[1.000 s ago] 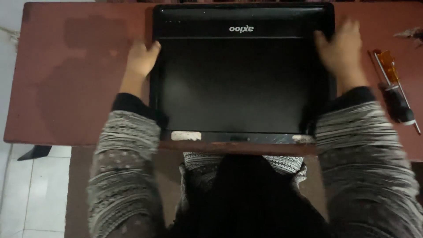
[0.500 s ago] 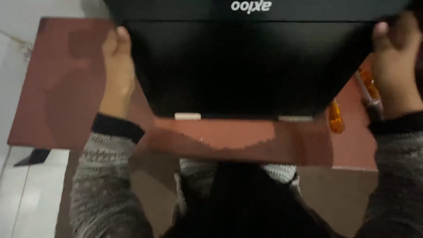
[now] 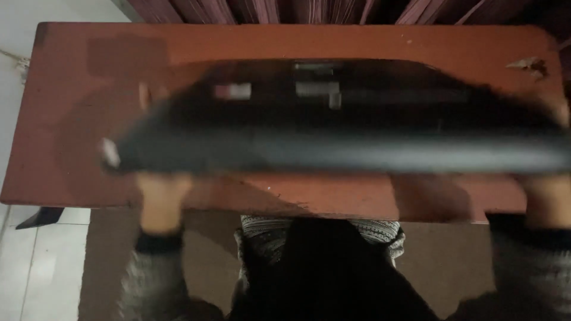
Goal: Removing screws from the back cover of an electronic monitor using a manual screwdriver for disassembly.
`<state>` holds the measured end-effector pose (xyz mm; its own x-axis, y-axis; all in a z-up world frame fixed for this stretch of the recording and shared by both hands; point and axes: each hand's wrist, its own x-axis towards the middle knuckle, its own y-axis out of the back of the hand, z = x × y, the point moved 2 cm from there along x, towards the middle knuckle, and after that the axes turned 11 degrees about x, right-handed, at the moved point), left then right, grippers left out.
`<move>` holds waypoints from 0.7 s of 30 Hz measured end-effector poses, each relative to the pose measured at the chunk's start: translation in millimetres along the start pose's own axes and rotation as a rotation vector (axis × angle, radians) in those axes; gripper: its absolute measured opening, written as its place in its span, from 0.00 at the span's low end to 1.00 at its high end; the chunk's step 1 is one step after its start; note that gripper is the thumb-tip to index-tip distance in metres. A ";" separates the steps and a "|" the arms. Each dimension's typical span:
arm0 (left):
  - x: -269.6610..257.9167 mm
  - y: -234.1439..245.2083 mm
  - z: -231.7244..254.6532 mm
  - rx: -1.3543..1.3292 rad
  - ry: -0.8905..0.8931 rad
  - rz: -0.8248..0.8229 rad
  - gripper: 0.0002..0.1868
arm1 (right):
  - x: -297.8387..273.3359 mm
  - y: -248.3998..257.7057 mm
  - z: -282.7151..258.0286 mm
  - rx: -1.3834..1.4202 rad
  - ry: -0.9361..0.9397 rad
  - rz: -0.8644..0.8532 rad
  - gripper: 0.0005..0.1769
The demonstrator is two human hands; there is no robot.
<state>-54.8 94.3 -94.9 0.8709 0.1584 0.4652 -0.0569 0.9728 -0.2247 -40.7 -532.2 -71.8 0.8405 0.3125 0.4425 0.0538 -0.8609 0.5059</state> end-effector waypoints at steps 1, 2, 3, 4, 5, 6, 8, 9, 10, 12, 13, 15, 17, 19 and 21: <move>-14.0 -9.0 3.2 -0.684 0.179 0.056 0.40 | -28.3 13.2 24.6 -0.078 -0.057 -0.038 0.32; -30.7 -21.3 5.8 -1.372 0.362 0.121 0.48 | -63.3 24.3 44.7 -0.159 -0.122 -0.082 0.34; -35.4 -20.2 -0.4 -1.374 0.373 0.129 0.48 | -73.2 7.8 49.8 -0.238 -0.186 -0.125 0.36; -41.8 -19.5 -8.8 -1.217 0.449 0.179 0.42 | -78.9 -10.5 56.1 -0.320 -0.244 -0.174 0.39; -48.8 -18.6 -15.7 -1.057 0.521 0.228 0.36 | -85.7 -32.4 60.3 -0.401 -0.302 -0.222 0.42; -39.3 -25.1 -7.3 -1.056 0.521 0.233 0.36 | -75.6 -44.9 48.9 -0.399 -0.302 -0.226 0.42; -24.6 -35.4 18.4 0.918 0.369 -0.094 0.35 | -61.2 -70.0 17.1 -0.583 -0.080 -0.176 0.47; -22.6 -42.8 22.1 0.922 0.369 -0.091 0.35 | -57.2 -75.5 20.0 -0.579 -0.078 -0.176 0.47; -14.0 -52.2 20.4 0.621 0.479 -0.021 0.28 | -49.3 -77.8 24.0 -0.574 -0.048 -0.160 0.48; 20.4 -37.5 -26.8 0.316 0.575 0.041 0.27 | -37.3 -78.3 39.3 -0.570 -0.020 -0.135 0.49; 32.3 -7.8 -72.9 0.629 0.935 -0.009 0.41 | -35.2 -78.6 49.8 -0.765 0.004 -0.192 0.47; 27.0 -5.3 -82.0 0.944 1.281 -0.069 0.56 | -33.1 -78.6 59.1 -0.965 0.028 -0.239 0.46; 12.8 -65.4 -18.0 0.322 0.764 0.054 0.26 | -30.5 -81.0 58.7 -1.133 0.198 -0.190 0.33; 7.6 -41.4 -60.3 0.261 0.752 0.061 0.30 | -13.8 -80.6 41.9 -1.155 0.272 -0.166 0.28; -9.3 -0.8 -115.2 0.204 0.761 0.073 0.36 | -8.4 -81.1 31.9 -1.163 0.337 -0.159 0.23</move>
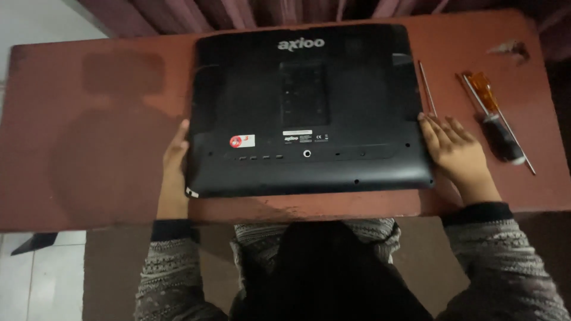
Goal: Removing screws from the back cover of an electronic monitor using a manual screwdriver for disassembly.
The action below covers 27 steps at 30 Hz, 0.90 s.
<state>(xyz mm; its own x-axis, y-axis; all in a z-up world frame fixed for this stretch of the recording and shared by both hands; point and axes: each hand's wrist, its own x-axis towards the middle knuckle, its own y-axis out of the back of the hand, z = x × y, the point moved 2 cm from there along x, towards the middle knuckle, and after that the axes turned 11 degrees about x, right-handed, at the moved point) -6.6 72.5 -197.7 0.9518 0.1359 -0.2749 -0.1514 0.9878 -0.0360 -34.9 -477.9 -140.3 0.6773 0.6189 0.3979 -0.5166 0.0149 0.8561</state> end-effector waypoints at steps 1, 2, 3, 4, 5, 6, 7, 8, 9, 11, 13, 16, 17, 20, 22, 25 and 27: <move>21.9 21.1 -30.7 0.160 -0.136 0.029 0.39 | 4.2 1.3 1.0 -0.047 0.042 -0.008 0.20; 43.0 42.6 -61.2 0.319 -0.273 0.059 0.44 | 8.9 3.0 1.2 -0.094 0.085 -0.015 0.17; 33.8 31.4 -48.1 0.317 -0.271 0.053 0.44 | 11.6 3.0 1.9 -0.096 0.083 -0.021 0.17; 23.8 21.9 -34.7 0.193 -0.283 0.071 0.45 | 14.3 3.8 1.3 -0.090 0.087 -0.004 0.15; 11.0 14.1 -23.2 0.067 -0.292 0.094 0.46 | 17.1 4.3 -0.2 -0.081 0.096 0.014 0.13; 2.6 4.0 -16.7 0.064 -0.287 0.094 0.46 | 21.7 13.1 -2.9 -0.080 0.098 0.009 0.13; -7.6 -3.7 -8.6 0.079 -0.319 0.156 0.40 | 28.1 19.0 -4.5 -0.130 0.063 -0.088 0.12; -17.6 -11.5 -0.2 0.095 -0.352 0.218 0.35 | 34.5 25.2 -5.9 -0.181 0.029 -0.184 0.12; -27.8 -8.4 12.6 0.095 -0.351 0.226 0.35 | 22.7 27.1 14.4 -0.178 0.036 -0.181 0.12; -58.1 1.2 40.4 0.508 -0.541 0.479 0.21 | 0.1 30.6 38.3 -0.229 0.000 -0.204 0.05; -85.4 -18.8 104.2 0.565 -0.717 0.368 0.21 | -50.1 22.0 78.7 -0.285 -0.042 -0.230 0.03; -79.1 -17.9 111.0 0.711 -0.788 0.237 0.21 | -62.1 15.5 78.9 -0.407 -0.113 -0.243 0.14; -70.0 -10.3 94.1 0.820 -0.650 0.220 0.21 | -55.9 10.5 65.4 -0.446 -0.133 -0.248 0.17; -47.8 -3.9 28.4 0.891 -0.602 -0.014 0.24 | -33.8 -28.2 8.6 0.332 -0.651 -0.587 0.31; -47.7 -10.9 5.9 0.941 -0.635 0.008 0.25 | -63.7 -60.7 1.5 0.314 -0.636 -0.323 0.19; -50.0 -14.4 0.9 1.009 -0.635 0.023 0.27 | -70.1 -78.6 -10.5 0.231 -0.624 -0.051 0.10; -48.5 -18.8 6.6 1.022 -0.619 0.002 0.28 | -64.1 -84.7 -9.6 0.153 -0.643 -0.035 0.10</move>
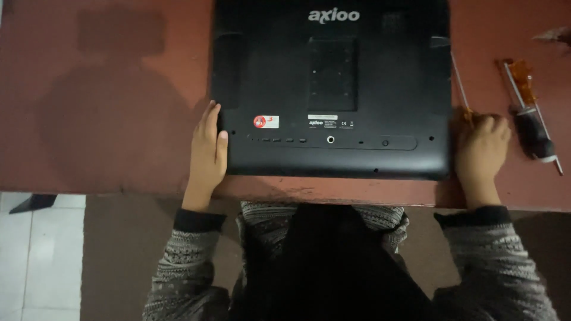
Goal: Removing screws from the back cover of an electronic monitor using a manual screwdriver for disassembly.
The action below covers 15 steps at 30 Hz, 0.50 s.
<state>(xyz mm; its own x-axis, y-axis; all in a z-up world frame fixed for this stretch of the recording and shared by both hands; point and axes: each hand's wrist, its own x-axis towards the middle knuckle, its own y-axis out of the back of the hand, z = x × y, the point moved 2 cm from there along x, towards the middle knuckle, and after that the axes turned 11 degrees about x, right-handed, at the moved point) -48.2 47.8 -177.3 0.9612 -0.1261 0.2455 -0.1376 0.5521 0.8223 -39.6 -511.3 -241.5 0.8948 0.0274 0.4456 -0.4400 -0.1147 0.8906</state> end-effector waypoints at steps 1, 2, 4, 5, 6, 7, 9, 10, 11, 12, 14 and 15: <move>0.8 0.6 1.9 0.002 -0.023 0.021 0.28 | 4.8 -4.9 1.4 -0.067 -0.010 -0.016 0.13; -5.6 3.9 1.9 0.009 -0.035 0.041 0.28 | 6.2 -12.3 -1.4 -0.126 -0.015 -0.039 0.16; -8.6 -10.0 -6.4 0.056 -0.034 0.091 0.27 | 14.0 -22.8 13.6 -0.240 -0.018 -0.050 0.13; -9.3 -16.1 -10.9 0.102 -0.037 0.143 0.26 | 20.1 -29.0 20.6 -0.357 -0.021 -0.056 0.13; -10.3 -21.3 -6.8 0.102 -0.034 0.145 0.26 | 34.6 -12.3 5.7 -0.356 -0.017 -0.055 0.13; -10.8 -27.1 -3.7 0.147 0.034 0.120 0.26 | 49.4 6.5 -7.9 -0.167 -0.074 0.052 0.13; -9.4 -36.7 -6.5 0.192 0.108 0.100 0.27 | 72.7 53.8 -49.2 0.024 -0.120 0.161 0.17; -10.8 -42.5 -12.9 0.047 0.144 0.084 0.32 | 78.8 83.7 -80.1 0.105 0.073 0.214 0.14; -12.0 -48.8 -20.0 -0.100 0.178 0.068 0.38 | 84.1 112.7 -111.1 0.191 0.268 0.260 0.17; -16.2 -43.0 -29.4 -0.100 0.196 0.067 0.38 | 79.4 116.0 -113.3 0.198 0.278 0.247 0.17; -27.8 -30.9 -52.0 -0.948 0.190 0.291 0.37 | 71.2 116.5 -116.6 0.473 0.191 0.058 0.08; -33.3 -5.9 -36.0 -0.945 0.215 0.297 0.37 | 62.6 105.0 -107.2 0.480 0.200 0.036 0.08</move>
<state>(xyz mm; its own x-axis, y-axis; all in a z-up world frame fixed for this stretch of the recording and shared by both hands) -70.8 78.4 -208.8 0.9544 0.2218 0.2000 -0.2217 0.9748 -0.0231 -38.0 -415.1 -110.4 0.8270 0.1988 0.5259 -0.3444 -0.5603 0.7533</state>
